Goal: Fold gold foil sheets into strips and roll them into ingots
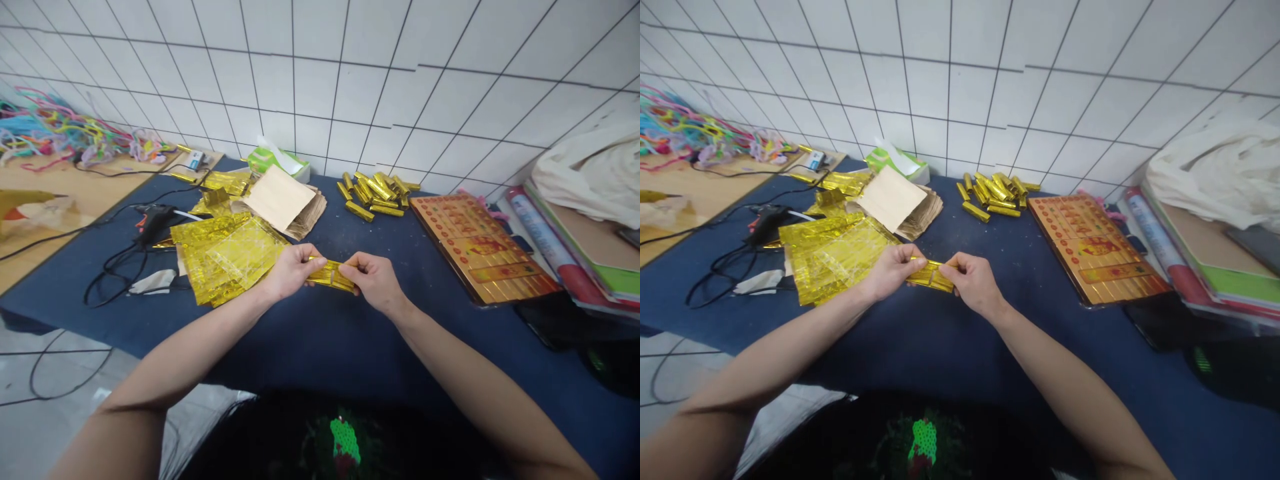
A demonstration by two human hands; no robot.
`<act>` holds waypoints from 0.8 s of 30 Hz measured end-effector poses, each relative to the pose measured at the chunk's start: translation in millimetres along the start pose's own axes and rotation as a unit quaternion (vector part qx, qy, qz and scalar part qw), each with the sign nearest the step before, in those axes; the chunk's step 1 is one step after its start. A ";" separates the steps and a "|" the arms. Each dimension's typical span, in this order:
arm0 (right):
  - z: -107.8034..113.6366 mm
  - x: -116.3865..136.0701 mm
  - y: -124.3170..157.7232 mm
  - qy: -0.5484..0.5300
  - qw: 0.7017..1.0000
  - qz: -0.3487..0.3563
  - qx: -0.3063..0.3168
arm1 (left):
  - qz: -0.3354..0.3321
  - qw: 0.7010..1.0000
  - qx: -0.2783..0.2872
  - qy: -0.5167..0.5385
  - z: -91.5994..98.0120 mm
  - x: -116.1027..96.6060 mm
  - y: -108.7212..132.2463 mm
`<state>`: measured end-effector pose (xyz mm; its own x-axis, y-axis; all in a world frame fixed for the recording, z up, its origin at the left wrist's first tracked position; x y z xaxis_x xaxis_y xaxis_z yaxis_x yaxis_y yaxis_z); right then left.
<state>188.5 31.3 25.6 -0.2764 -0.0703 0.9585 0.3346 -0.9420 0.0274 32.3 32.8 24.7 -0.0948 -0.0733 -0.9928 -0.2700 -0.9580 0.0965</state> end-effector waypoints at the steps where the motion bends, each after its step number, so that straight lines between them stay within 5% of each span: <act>1: -0.1 0.2 0.2 0.000 1.000 0.003 0.004 | 0.000 1.000 0.000 -0.003 0.4 0.9 -0.1; 6: -1.3 -8.2 -4.2 0.000 1.000 0.004 0.025 | -0.010 0.998 0.017 -0.053 6.3 8.7 -4.2; 11: -2.2 -23.4 -14.2 0.151 0.988 0.033 -0.007 | -0.084 0.949 -0.012 -0.304 13.8 15.1 -10.1; 17: -6.0 -13.2 -5.7 0.404 0.899 0.160 -0.058 | -0.102 0.896 0.011 -0.432 8.6 23.8 -12.9; 20: -14.0 -9.3 2.2 0.443 0.865 0.236 0.004 | -0.106 0.878 0.009 -0.467 6.7 24.2 -12.8; 24: -20.3 -13.1 1.1 0.474 0.843 0.248 0.060 | -0.116 0.840 -0.014 -0.531 4.4 23.0 -10.3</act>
<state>174.1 24.5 7.3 -0.6528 -0.7294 0.2044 0.6935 -0.6840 -0.2262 28.7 42.3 1.2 -0.8473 0.3896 -0.3610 -0.3772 -0.9199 -0.1075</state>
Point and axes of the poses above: each hand's wrist, its own y-axis away from the middle knuckle, its own z-axis out of the back of the hand, x = y × z, the point moved 4 cm from there along -y, towards the middle knuckle, and after that the axes turned 3 degrees about x, right-handed, at the moved point
